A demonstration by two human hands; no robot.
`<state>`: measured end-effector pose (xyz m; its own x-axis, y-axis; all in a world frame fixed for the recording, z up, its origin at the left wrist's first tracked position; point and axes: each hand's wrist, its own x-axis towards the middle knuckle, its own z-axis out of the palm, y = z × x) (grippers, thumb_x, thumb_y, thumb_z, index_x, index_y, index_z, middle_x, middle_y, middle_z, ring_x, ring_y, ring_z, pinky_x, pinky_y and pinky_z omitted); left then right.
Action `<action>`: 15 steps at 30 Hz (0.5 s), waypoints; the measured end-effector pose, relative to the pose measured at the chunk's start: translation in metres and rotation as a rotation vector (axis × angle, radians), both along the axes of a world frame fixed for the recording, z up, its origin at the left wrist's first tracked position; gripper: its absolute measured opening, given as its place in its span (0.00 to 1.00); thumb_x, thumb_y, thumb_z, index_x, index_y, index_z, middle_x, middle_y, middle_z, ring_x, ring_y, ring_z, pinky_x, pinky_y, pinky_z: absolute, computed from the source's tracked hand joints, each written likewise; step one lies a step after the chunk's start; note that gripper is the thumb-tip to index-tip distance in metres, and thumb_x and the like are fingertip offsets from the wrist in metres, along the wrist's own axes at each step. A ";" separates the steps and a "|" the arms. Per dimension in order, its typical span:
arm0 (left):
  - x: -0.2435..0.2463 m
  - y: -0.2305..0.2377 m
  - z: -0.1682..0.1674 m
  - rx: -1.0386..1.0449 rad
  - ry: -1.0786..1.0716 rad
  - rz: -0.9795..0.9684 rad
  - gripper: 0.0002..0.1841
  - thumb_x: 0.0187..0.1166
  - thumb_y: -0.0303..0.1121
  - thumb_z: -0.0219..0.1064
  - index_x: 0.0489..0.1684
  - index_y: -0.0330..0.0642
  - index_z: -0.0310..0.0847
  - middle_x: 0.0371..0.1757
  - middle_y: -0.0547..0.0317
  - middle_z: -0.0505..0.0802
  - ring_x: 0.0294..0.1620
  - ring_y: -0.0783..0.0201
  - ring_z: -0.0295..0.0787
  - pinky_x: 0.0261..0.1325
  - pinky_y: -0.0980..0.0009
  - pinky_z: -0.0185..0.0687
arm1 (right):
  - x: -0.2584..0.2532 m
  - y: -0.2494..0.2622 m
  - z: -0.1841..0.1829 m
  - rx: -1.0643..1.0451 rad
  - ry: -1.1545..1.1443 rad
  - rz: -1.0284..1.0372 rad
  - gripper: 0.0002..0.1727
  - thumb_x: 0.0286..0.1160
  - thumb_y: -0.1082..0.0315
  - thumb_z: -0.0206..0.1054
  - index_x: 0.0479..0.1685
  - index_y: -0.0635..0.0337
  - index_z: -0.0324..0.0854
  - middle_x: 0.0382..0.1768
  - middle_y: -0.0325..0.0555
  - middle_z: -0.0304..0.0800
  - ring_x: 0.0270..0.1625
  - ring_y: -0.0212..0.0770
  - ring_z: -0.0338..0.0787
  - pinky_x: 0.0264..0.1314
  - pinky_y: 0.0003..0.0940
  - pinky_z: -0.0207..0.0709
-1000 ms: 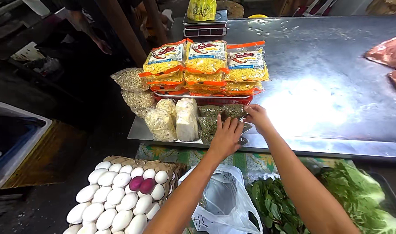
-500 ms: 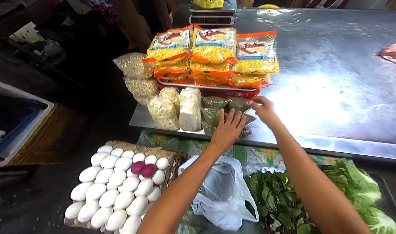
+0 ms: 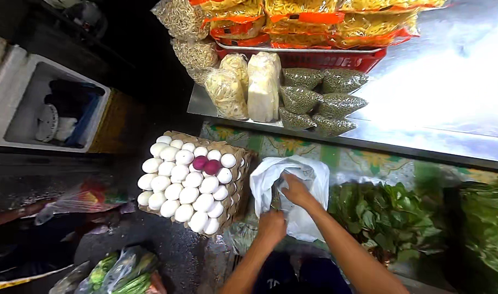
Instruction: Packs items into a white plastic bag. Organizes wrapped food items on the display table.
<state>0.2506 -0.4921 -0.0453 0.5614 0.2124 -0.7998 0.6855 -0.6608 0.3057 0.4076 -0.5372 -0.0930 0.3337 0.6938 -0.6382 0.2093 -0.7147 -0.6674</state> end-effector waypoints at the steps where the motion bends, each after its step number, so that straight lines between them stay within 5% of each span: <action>1: -0.010 -0.004 -0.004 0.019 0.053 0.104 0.24 0.87 0.43 0.58 0.73 0.34 0.79 0.69 0.35 0.86 0.71 0.39 0.84 0.72 0.39 0.77 | -0.007 0.012 -0.012 0.005 -0.068 -0.033 0.40 0.74 0.63 0.70 0.89 0.58 0.63 0.87 0.66 0.61 0.87 0.65 0.66 0.86 0.61 0.64; 5: -0.030 0.002 -0.040 0.065 -0.050 0.582 0.43 0.81 0.50 0.67 0.88 0.26 0.55 0.84 0.28 0.70 0.81 0.39 0.75 0.81 0.48 0.73 | -0.022 0.047 -0.037 -0.071 -0.223 0.050 0.50 0.63 0.50 0.78 0.92 0.44 0.61 0.89 0.62 0.60 0.89 0.70 0.58 0.82 0.73 0.59; 9: -0.022 0.008 -0.065 -0.010 -0.222 0.797 0.58 0.68 0.56 0.78 0.90 0.24 0.48 0.86 0.26 0.67 0.88 0.39 0.65 0.88 0.48 0.62 | -0.013 0.054 -0.030 -0.101 -0.281 0.039 0.48 0.59 0.44 0.79 0.84 0.53 0.71 0.85 0.63 0.66 0.85 0.68 0.66 0.79 0.69 0.68; 13: -0.007 0.004 -0.047 0.215 -0.300 0.747 0.43 0.72 0.47 0.75 0.86 0.31 0.63 0.83 0.28 0.71 0.85 0.34 0.66 0.85 0.43 0.65 | 0.006 0.007 -0.006 -0.071 -0.124 -0.184 0.43 0.61 0.39 0.79 0.71 0.62 0.82 0.72 0.65 0.79 0.73 0.62 0.81 0.74 0.64 0.74; 15: -0.004 0.000 -0.052 0.355 -0.337 0.608 0.32 0.75 0.39 0.69 0.81 0.36 0.73 0.79 0.31 0.77 0.82 0.35 0.70 0.84 0.43 0.65 | 0.015 -0.027 0.020 -0.125 0.137 -0.322 0.35 0.75 0.39 0.70 0.65 0.63 0.82 0.51 0.58 0.89 0.45 0.48 0.88 0.48 0.50 0.82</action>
